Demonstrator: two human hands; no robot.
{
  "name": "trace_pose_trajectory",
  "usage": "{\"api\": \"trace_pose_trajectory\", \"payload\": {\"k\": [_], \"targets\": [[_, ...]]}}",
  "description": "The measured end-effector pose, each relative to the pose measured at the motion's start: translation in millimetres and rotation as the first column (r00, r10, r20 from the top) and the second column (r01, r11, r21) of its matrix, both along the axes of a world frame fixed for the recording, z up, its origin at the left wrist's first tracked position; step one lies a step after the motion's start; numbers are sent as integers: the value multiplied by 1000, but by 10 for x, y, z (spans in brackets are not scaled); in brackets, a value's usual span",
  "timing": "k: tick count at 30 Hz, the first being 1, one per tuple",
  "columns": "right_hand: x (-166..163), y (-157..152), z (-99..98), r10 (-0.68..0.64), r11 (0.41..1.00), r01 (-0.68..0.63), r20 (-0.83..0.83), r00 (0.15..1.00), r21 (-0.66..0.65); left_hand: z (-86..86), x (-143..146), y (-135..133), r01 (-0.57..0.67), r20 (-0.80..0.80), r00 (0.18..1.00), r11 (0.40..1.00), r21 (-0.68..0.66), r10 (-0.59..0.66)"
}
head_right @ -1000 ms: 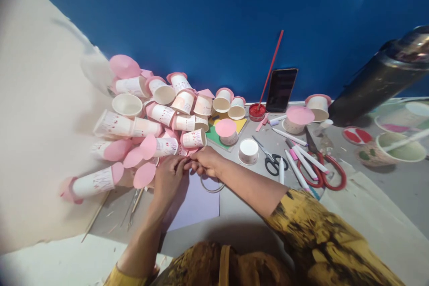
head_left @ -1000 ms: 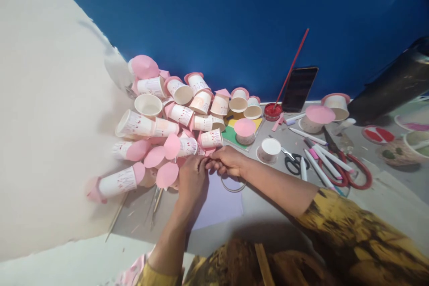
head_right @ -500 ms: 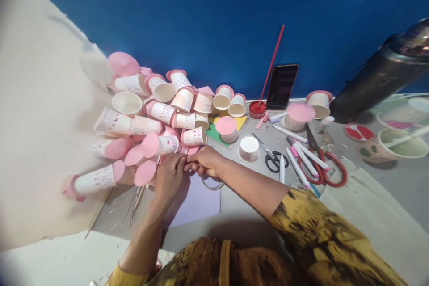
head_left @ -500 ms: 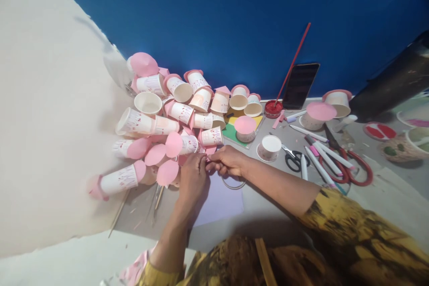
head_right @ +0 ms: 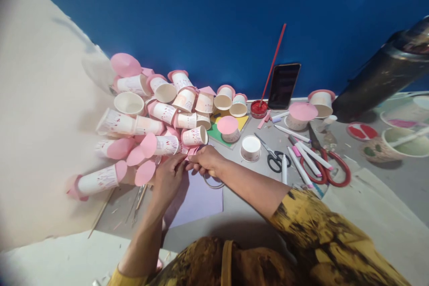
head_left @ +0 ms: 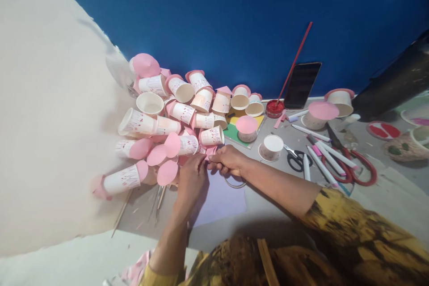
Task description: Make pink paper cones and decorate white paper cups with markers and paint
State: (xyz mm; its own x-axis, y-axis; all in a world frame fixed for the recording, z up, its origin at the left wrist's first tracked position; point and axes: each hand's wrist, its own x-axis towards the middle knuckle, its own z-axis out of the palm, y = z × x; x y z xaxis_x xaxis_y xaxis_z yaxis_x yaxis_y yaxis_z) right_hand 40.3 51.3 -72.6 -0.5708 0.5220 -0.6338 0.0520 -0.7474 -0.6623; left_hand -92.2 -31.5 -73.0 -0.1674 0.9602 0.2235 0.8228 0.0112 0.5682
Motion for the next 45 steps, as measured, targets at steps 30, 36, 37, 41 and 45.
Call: {"api": "trace_pose_trajectory", "payload": {"k": [30, 36, 37, 41, 45], "targets": [[296, -168, -30, 90, 996, -90, -18, 996, 0, 9, 53, 45, -9, -133, 991, 990, -141, -10], [535, -321, 84, 162, 987, -161, -26, 987, 19, 48, 43, 58, -42, -243, 970, 983, -176, -2], [593, -360, 99, 173, 985, -172, -26, 985, 23, 50, 41, 57, -45, -255, 967, 984, -172, -1], [879, -548, 133, 235, 970, -230, -61, 970, 80, 5, 18, 64, 0, -237, 971, 992, -125, -30], [1180, -736, 214, 354, 909, -340, -17, 935, 239, -87, -27, 88, 39, -225, 973, 996, -75, -55]]}}
